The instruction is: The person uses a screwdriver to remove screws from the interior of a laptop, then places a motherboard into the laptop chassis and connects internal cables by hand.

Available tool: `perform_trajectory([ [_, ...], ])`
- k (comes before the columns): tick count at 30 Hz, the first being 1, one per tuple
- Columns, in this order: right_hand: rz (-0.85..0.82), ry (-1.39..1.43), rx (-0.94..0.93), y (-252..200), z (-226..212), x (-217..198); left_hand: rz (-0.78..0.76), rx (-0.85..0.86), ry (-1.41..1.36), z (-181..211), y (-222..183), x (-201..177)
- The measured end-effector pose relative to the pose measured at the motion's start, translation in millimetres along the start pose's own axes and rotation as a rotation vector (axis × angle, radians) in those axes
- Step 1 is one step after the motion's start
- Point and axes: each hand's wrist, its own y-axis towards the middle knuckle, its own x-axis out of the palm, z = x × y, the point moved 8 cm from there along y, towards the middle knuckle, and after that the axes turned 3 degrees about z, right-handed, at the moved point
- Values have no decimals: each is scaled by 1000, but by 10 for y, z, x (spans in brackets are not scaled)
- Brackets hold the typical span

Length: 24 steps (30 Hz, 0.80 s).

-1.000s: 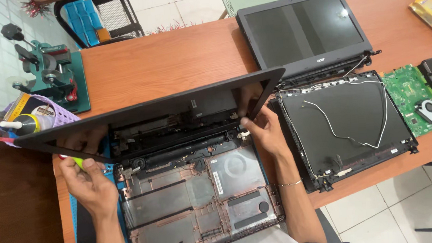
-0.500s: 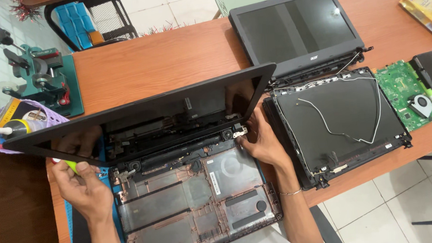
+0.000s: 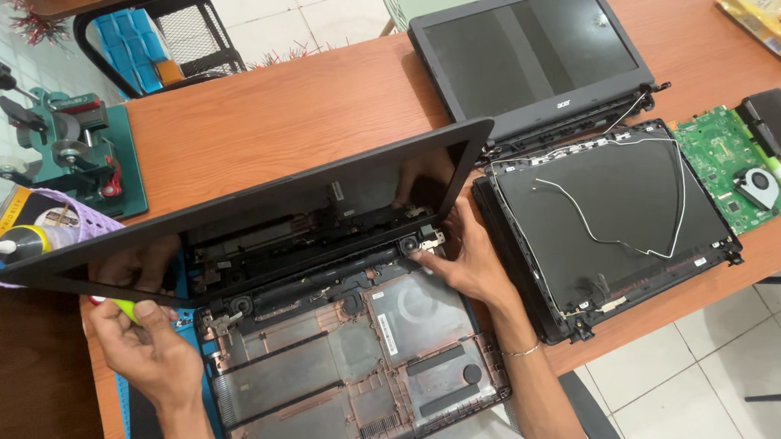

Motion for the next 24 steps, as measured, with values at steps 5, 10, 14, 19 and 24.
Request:
perform_trajectory([
  [5, -12, 28, 1, -12, 144, -24, -7, 3, 1, 86, 17, 26],
  [10, -30, 91, 5, -16, 265, -28, -7, 6, -16, 81, 13, 30],
  [14, -56, 241, 60, -37, 337, -34, -14, 36, 33, 73, -33, -4],
  [19, -20, 181, 81, -11, 400, -84, 6, 30, 50, 61, -57, -37],
  [24, 47, 103, 110, 9, 453, -102, 6, 26, 26, 101, -33, -33],
])
